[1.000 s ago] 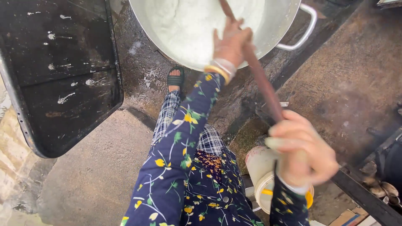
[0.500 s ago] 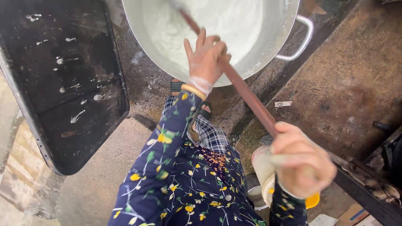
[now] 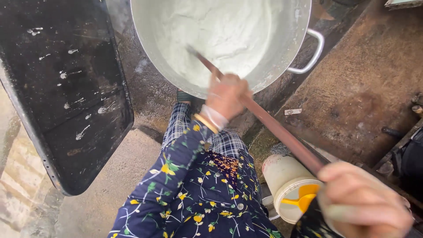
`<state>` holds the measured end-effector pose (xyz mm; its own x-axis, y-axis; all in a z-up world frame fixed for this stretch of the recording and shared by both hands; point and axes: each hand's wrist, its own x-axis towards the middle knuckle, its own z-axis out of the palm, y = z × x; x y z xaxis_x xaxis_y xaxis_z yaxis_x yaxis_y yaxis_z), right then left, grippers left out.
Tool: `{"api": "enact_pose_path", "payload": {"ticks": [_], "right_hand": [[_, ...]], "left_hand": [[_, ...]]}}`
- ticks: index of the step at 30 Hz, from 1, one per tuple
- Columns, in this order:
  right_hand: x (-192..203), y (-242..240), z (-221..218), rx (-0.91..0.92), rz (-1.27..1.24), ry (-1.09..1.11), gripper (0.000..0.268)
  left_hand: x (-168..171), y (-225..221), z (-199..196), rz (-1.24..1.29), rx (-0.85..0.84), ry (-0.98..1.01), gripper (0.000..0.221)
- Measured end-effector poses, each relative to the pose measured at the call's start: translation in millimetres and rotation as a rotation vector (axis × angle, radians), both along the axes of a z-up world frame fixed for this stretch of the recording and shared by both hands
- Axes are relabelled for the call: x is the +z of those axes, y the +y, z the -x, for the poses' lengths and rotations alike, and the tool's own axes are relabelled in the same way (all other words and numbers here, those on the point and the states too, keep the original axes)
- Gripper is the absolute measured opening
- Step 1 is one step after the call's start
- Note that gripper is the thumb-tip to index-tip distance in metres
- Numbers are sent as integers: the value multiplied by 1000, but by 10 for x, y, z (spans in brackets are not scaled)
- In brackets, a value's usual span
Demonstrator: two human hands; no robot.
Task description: Vigorously stirring a large pot of white liquid mixture using a long wooden paddle.
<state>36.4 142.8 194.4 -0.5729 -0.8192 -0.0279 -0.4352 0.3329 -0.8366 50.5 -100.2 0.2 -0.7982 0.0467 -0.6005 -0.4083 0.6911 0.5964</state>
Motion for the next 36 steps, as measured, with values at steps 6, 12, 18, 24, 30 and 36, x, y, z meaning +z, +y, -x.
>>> {"api": "enact_pose_path", "payload": {"ticks": [6, 12, 18, 24, 30, 36], "right_hand": [[-845, -630, -461, -376, 513, 18, 44], [-181, -163, -112, -267, 304, 158, 49], [50, 865, 448, 15, -295, -180, 43], [-680, -360, -307, -223, 417, 8, 40], [-47, 478, 53, 5, 27, 77, 13], [-311, 893, 20, -551, 503, -1716, 32]], "left_hand": [[-983, -223, 246, 133, 472, 419, 17], [-218, 184, 602, -80, 271, 175, 16], [-32, 258, 100, -74, 24, 98, 35], [-726, 9, 197, 72, 498, 446, 19], [-430, 655, 476, -91, 330, 229, 18], [-212, 604, 1, 131, 78, 249, 34]]}}
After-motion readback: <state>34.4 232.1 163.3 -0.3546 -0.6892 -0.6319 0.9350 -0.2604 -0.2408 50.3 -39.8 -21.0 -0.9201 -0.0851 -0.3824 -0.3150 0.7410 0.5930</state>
